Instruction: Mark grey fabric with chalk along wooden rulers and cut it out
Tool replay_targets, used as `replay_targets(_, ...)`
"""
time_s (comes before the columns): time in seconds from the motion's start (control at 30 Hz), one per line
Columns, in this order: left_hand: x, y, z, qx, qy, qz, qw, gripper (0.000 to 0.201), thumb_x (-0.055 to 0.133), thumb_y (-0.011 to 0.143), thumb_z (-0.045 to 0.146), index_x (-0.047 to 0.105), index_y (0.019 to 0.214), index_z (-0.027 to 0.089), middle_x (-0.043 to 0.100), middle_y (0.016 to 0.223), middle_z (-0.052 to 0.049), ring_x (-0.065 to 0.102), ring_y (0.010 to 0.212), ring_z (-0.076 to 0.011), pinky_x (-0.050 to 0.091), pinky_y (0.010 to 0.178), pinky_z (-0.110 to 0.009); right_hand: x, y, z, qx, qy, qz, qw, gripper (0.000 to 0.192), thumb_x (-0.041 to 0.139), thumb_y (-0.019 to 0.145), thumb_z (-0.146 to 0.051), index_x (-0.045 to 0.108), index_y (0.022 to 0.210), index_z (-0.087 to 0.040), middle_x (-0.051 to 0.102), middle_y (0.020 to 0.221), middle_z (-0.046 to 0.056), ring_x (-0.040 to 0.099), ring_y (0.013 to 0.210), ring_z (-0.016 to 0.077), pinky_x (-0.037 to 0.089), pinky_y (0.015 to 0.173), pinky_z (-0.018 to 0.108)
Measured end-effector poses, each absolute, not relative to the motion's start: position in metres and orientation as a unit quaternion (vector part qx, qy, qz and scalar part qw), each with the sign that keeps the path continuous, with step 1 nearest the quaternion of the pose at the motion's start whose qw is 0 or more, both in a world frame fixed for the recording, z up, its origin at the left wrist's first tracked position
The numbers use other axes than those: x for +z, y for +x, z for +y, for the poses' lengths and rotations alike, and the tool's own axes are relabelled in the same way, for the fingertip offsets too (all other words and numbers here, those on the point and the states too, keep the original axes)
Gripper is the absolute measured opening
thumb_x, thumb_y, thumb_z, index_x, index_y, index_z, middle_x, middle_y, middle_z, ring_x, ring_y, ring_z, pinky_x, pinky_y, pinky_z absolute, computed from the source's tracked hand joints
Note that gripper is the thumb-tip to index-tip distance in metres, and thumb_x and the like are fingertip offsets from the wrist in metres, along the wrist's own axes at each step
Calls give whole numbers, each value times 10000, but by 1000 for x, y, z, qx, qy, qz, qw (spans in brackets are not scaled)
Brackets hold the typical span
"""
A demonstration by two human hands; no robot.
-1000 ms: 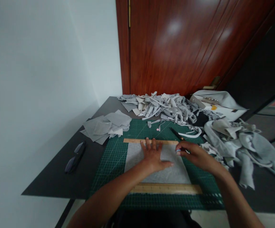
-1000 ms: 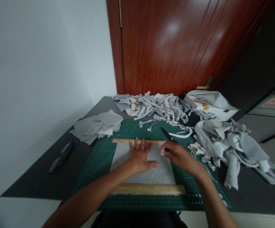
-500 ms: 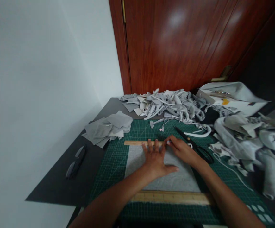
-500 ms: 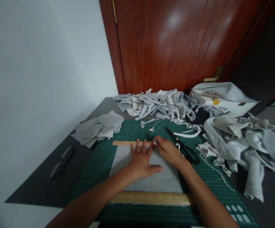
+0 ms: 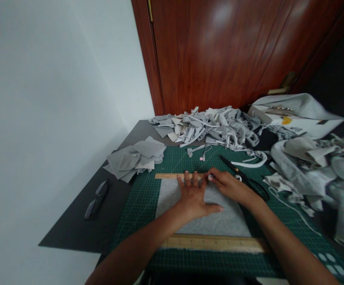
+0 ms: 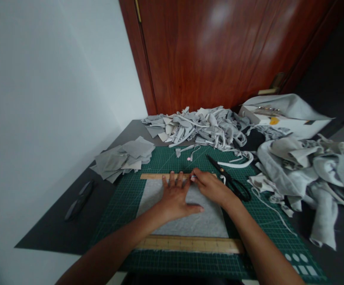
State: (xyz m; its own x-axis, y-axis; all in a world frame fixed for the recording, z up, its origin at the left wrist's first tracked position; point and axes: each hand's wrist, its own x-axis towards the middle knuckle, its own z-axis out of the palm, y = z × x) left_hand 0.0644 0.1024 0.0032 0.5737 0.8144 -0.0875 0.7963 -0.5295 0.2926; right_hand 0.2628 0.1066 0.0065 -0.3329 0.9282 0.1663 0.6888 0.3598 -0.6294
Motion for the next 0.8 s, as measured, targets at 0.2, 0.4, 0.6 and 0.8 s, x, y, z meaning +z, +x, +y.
replay_targets(0.2, 13, 66, 104, 22, 863, 474, 172, 1265, 590, 697, 942, 287, 1653, 171, 192, 1730, -228, 6, 1586, -541, -16, 1222, -768, -1, 272, 115, 237, -509, -777, 284, 227, 442, 1066, -405, 545, 950, -241, 673, 840, 10, 637, 779, 201, 442, 727, 318)
replay_targets(0.4, 20, 62, 110, 37, 859, 481, 169, 960, 563, 866, 801, 408, 1590, 189, 370, 1674, -182, 191, 1574, -499, 108, 1247, -718, -3, 273, 118, 231, -499, -788, 277, 203, 454, 1054, -376, 559, 957, -232, 666, 853, 15, 633, 800, 202, 431, 744, 320)
replay_targets(0.6, 26, 47, 134, 89, 888, 415, 175, 456, 414, 1050, 574, 674, 1321, 316, 687, 1312, -45, 568, 1297, -331, 428, 1102, -522, 1, 272, 116, 225, -501, -795, 258, 183, 464, 1043, -363, 559, 953, -236, 665, 832, 17, 642, 793, 207, 415, 733, 314)
replay_targets(0.8, 17, 39, 169, 129, 893, 387, 190, 402, 443, 1065, 440, 738, 918, 209, 700, 1066, -60, 586, 1087, -245, 442, 1019, -399, 4, 270, 116, 183, -537, -789, 236, 158, 502, 1020, -348, 605, 985, -234, 676, 806, 15, 630, 739, 199, 386, 694, 300)
